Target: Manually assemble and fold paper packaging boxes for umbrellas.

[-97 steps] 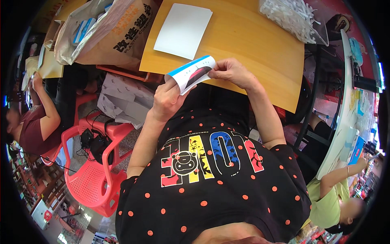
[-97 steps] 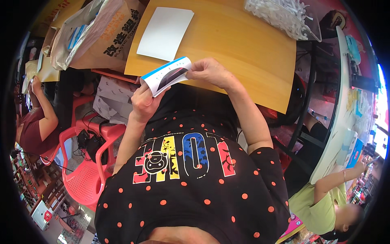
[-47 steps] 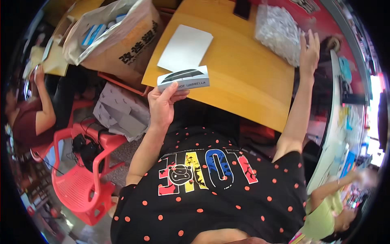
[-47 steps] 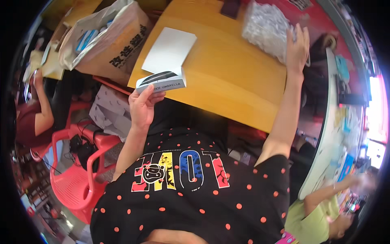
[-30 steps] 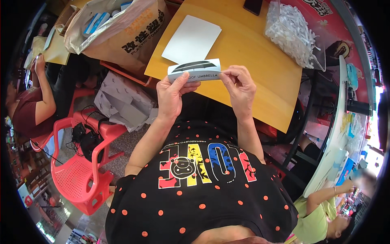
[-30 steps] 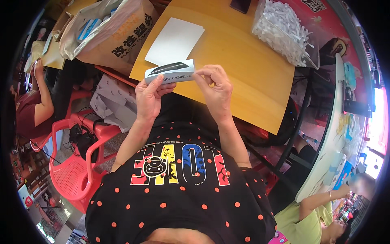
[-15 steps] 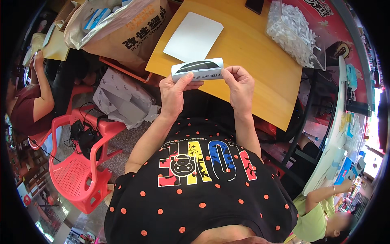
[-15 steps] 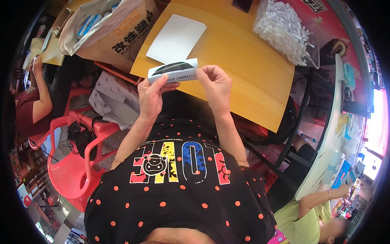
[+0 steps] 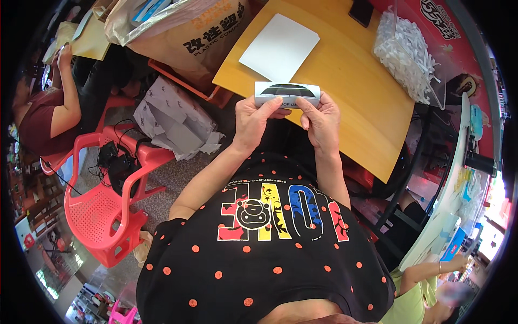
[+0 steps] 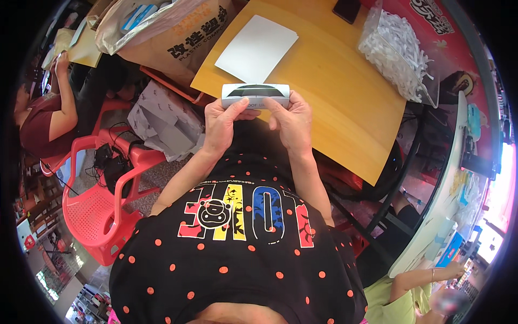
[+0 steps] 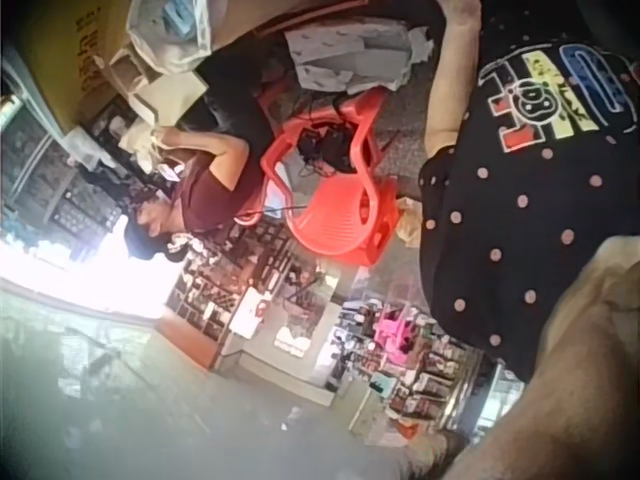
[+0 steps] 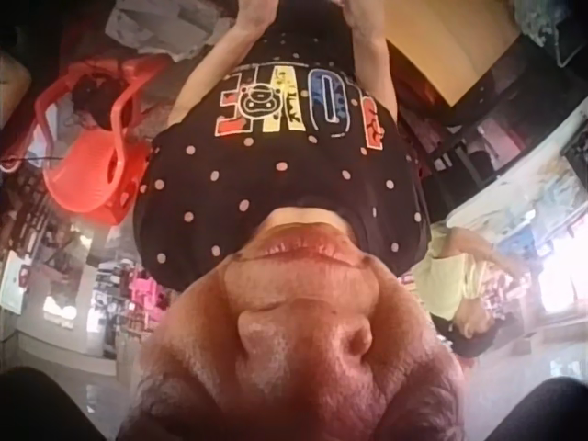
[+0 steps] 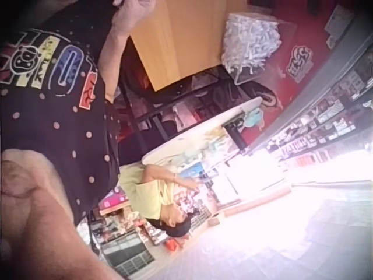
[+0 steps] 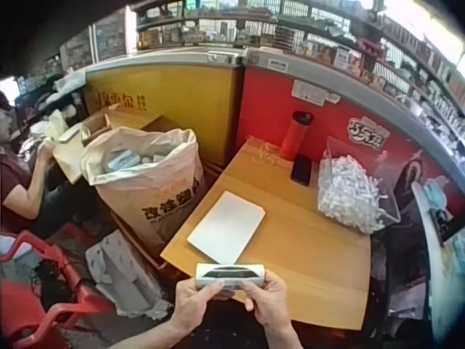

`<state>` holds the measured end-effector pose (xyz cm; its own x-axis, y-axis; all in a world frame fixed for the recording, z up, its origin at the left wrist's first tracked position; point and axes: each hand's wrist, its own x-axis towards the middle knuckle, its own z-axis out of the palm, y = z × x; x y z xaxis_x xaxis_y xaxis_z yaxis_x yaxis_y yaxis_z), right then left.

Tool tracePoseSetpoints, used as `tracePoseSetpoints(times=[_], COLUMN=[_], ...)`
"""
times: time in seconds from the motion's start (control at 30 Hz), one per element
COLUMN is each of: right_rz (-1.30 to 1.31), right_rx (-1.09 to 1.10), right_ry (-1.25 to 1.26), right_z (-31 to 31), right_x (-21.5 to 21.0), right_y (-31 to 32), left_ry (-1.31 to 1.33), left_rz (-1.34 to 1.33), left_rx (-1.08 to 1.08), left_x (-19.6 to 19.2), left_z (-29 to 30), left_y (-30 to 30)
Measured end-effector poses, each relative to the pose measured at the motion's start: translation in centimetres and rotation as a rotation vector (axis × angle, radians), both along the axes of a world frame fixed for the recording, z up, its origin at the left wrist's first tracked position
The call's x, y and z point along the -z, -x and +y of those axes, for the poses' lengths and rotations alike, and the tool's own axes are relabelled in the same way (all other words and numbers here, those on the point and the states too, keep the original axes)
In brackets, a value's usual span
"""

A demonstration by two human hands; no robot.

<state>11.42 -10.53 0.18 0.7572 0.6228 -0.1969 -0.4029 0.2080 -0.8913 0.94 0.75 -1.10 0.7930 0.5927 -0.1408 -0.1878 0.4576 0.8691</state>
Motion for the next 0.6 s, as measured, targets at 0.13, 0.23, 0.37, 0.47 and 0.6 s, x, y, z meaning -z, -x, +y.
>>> tracePoseSetpoints(times=[0.13, 0.23, 0.37, 0.47, 0.6], right_rz=[-0.01, -0.004, 0.004, -0.023, 0.004], right_rx=[0.023, 0.03, 0.021, 0.009, 0.016], right_ry=[-0.03, -0.032, -0.037, -0.014, -0.01], right_z=[-0.1, -0.3, -1.0, -1.2, -1.4], right_x=[0.3, 0.3, 0.6, 0.7, 0.8], right_y=[0.0, -0.3, -0.7, -0.8, -0.6], left_ry=[-0.019, 0.028, 0.066, 0.181, 0.163], left_rz=[0.018, 0.026, 0.021, 0.021, 0.011], left_rx=[0.013, 0.031, 0.125, 0.171, 0.122], left_x=[0.1, 0.2, 0.3, 0.6, 0.6], left_z=[-0.1, 0.4, 1.2, 1.7, 1.2], left_y=[0.0, 0.1, 0.6, 0.5, 0.1])
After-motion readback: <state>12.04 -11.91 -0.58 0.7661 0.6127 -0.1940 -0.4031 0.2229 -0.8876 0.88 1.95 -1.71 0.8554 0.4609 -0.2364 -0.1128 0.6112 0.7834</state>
